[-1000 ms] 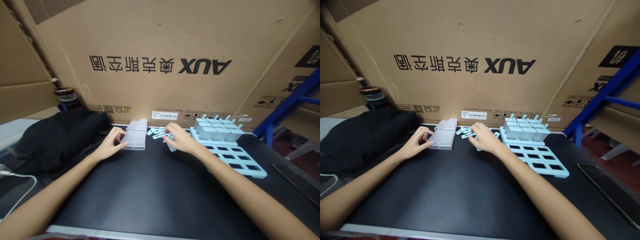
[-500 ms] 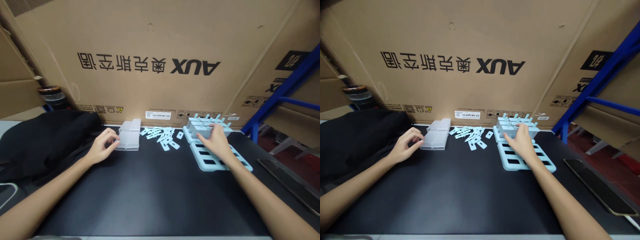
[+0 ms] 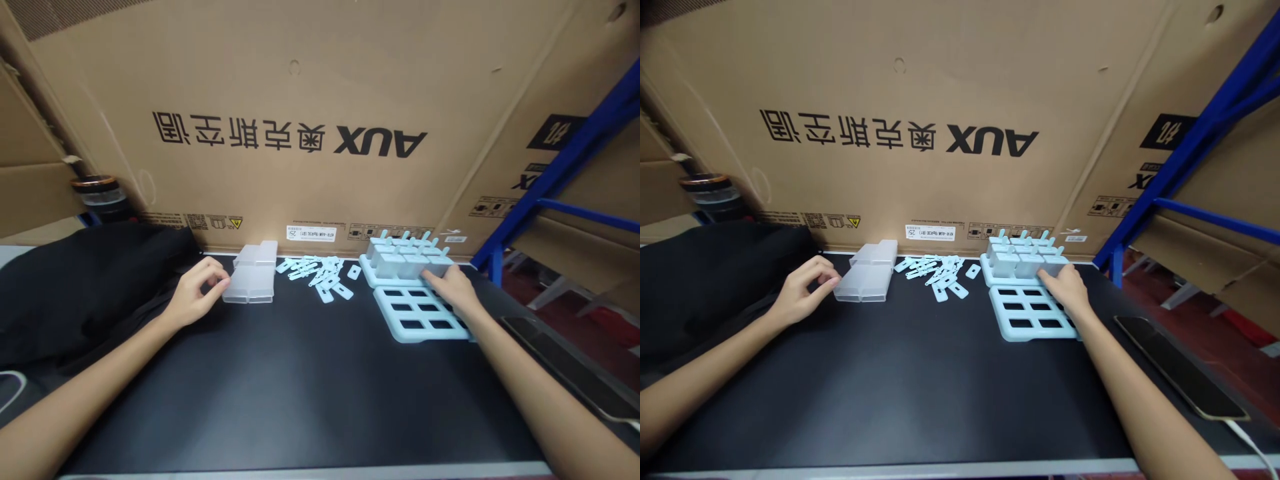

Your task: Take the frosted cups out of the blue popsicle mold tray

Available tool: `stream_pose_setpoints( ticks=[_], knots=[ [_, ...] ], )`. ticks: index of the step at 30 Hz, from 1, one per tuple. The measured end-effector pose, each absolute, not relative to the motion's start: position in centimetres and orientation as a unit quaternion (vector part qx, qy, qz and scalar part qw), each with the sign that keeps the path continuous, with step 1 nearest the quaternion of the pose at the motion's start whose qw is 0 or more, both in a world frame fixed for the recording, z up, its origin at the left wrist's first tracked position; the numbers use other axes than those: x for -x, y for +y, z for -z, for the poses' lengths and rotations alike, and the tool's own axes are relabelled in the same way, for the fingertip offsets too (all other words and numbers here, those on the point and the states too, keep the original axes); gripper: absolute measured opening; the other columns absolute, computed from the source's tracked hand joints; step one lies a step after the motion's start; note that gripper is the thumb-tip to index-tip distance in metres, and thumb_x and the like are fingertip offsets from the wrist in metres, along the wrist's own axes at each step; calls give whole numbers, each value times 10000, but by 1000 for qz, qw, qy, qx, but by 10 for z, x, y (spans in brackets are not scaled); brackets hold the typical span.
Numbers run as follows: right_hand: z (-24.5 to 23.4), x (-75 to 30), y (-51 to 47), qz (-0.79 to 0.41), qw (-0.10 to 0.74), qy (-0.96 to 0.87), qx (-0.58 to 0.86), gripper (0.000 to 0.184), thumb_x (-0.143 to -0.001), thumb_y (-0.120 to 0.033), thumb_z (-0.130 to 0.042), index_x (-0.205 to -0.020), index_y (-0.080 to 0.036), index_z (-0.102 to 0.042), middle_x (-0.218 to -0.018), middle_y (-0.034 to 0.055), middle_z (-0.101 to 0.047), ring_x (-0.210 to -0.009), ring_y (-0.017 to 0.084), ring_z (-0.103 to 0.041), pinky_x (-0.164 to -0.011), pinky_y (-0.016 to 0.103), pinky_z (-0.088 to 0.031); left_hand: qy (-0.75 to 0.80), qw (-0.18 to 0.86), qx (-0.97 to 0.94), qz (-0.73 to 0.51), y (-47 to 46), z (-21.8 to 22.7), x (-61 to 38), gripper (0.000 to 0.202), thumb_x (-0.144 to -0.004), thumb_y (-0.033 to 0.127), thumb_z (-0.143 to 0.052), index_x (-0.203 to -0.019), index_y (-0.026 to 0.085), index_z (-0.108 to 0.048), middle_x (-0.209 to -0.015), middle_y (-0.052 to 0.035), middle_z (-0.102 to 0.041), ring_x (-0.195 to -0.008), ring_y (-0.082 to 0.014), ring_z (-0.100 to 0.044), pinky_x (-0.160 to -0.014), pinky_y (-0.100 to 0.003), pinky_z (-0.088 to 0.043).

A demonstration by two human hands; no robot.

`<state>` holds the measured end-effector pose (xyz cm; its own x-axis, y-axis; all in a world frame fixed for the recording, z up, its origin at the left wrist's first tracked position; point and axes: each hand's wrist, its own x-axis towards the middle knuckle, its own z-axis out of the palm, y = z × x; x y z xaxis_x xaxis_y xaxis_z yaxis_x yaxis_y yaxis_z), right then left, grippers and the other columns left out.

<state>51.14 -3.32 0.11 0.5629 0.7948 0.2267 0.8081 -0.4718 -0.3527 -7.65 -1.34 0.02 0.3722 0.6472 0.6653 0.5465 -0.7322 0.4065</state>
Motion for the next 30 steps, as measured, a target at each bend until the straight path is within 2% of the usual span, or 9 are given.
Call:
stream_pose_setpoints(
  ticks=[3, 6, 15, 25, 30],
  knots=[
    [-6, -506, -31, -10, 170, -455, 874, 728, -884, -643, -473, -1303, -48, -476, -1321, 287, -552, -1195, 385, -593, -934, 445, -493, 363, 64, -822, -435, -11, 1, 80, 170, -971, 309, -568, -859, 190, -617, -895, -35, -558, -780, -159, -520, -708, -306, -425],
    [-7, -501, -33, 7, 159, -467, 870, 721, -926, -602, -421, -1343, -13, -434, -1379, 318, -495, -1246, 397, -568, -964, 449, -484, 364, 75, -819, -438, -8, 3, 83, 177, -973, 311, -571, -851, 191, -614, -906, -35, -561, -805, -164, -533, -725, -306, -429],
    [-10, -494, -39, 18, 168, -474, 864, 707, -948, -552, -407, -1356, 26, -416, -1388, 333, -480, -1322, 408, -502, -1010, 476, -470, 376, 99, -817, -426, -7, 5, 84, 227, -978, 364, -560, -846, 191, -624, -918, -36, -580, -807, -158, -564, -720, -288, -454],
    [-9, -491, -38, 43, 151, -462, 873, 723, -948, -530, -371, -1347, 71, -421, -1308, 364, -530, -1255, 436, -542, -978, 542, -476, 389, 104, -814, -420, -5, 5, 85, 288, -970, 413, -551, -805, 191, -630, -878, -43, -608, -804, -170, -573, -718, -294, -467],
    [-10, -488, -39, 49, 157, -454, 876, 726, -949, -539, -377, -1330, 79, -396, -1236, 374, -572, -1166, 451, -604, -949, 538, -484, 390, 110, -811, -422, -7, 3, 83, 296, -976, 409, -540, -794, 190, -624, -864, -37, -605, -799, -167, -573, -718, -285, -462]
  ],
)
